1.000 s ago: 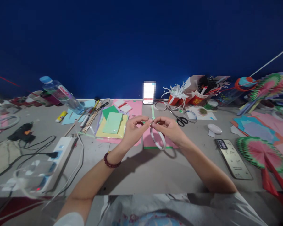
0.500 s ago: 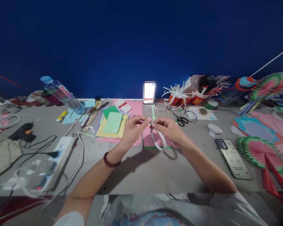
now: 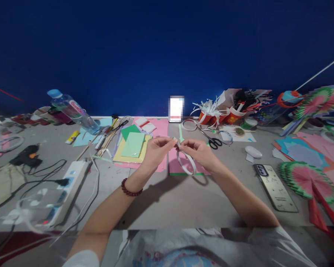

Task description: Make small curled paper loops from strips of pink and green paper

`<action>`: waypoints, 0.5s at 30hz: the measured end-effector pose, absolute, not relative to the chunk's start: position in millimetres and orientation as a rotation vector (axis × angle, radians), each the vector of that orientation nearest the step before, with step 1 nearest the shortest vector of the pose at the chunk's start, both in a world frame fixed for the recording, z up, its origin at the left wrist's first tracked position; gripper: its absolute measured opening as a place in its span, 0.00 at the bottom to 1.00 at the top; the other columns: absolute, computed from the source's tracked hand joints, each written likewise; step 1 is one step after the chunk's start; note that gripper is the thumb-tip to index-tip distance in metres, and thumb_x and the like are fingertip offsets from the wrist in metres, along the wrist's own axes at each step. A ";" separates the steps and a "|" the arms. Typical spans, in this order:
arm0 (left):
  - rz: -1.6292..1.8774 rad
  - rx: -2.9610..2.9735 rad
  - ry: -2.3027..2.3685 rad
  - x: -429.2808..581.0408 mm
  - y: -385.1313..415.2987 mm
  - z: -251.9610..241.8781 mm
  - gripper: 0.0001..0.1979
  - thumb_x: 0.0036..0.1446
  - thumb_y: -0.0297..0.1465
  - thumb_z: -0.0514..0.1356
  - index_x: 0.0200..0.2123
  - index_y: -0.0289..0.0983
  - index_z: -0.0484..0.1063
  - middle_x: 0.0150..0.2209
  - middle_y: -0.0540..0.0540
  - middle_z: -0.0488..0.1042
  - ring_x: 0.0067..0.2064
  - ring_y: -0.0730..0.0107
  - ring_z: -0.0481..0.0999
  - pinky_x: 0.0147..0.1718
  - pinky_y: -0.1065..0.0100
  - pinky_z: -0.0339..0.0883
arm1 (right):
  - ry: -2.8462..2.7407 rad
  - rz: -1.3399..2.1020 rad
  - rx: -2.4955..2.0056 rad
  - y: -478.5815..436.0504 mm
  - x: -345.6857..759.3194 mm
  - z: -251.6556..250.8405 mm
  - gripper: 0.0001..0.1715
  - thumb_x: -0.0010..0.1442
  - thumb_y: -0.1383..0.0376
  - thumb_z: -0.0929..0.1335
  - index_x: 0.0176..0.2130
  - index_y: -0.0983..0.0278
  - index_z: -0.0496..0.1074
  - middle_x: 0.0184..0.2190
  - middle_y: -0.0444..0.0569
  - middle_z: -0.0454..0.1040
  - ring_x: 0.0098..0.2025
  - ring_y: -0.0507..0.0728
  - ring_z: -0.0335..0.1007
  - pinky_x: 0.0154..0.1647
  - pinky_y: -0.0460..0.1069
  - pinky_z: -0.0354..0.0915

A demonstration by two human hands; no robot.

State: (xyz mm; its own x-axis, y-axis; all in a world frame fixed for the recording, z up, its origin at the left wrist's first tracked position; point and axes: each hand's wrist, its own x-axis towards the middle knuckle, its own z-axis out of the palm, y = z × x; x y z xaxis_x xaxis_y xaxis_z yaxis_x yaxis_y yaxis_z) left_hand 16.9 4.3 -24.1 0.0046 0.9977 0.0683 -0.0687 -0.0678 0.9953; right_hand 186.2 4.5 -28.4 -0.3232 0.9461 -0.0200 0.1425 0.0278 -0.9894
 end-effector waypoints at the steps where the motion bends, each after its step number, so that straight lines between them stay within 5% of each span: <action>1: 1.284 1.211 1.122 16.9 4.3 -23.9 0.10 0.45 0.36 0.68 0.21 0.36 0.78 0.24 0.47 0.77 0.28 0.70 0.75 0.29 0.69 0.69 | -1.564 1.376 -1.142 4.6 186.3 -28.8 0.17 0.54 0.52 0.70 0.29 0.64 0.71 0.26 0.43 0.68 0.25 0.50 0.57 0.27 0.47 0.53; 15: 1.270 1.198 1.112 16.3 2.5 -21.0 0.08 0.45 0.35 0.68 0.21 0.37 0.78 0.22 0.47 0.77 0.28 0.70 0.76 0.28 0.69 0.68 | -1.588 1.349 -1.168 4.9 185.4 -28.9 0.18 0.54 0.51 0.70 0.30 0.64 0.72 0.27 0.45 0.71 0.29 0.52 0.64 0.28 0.47 0.57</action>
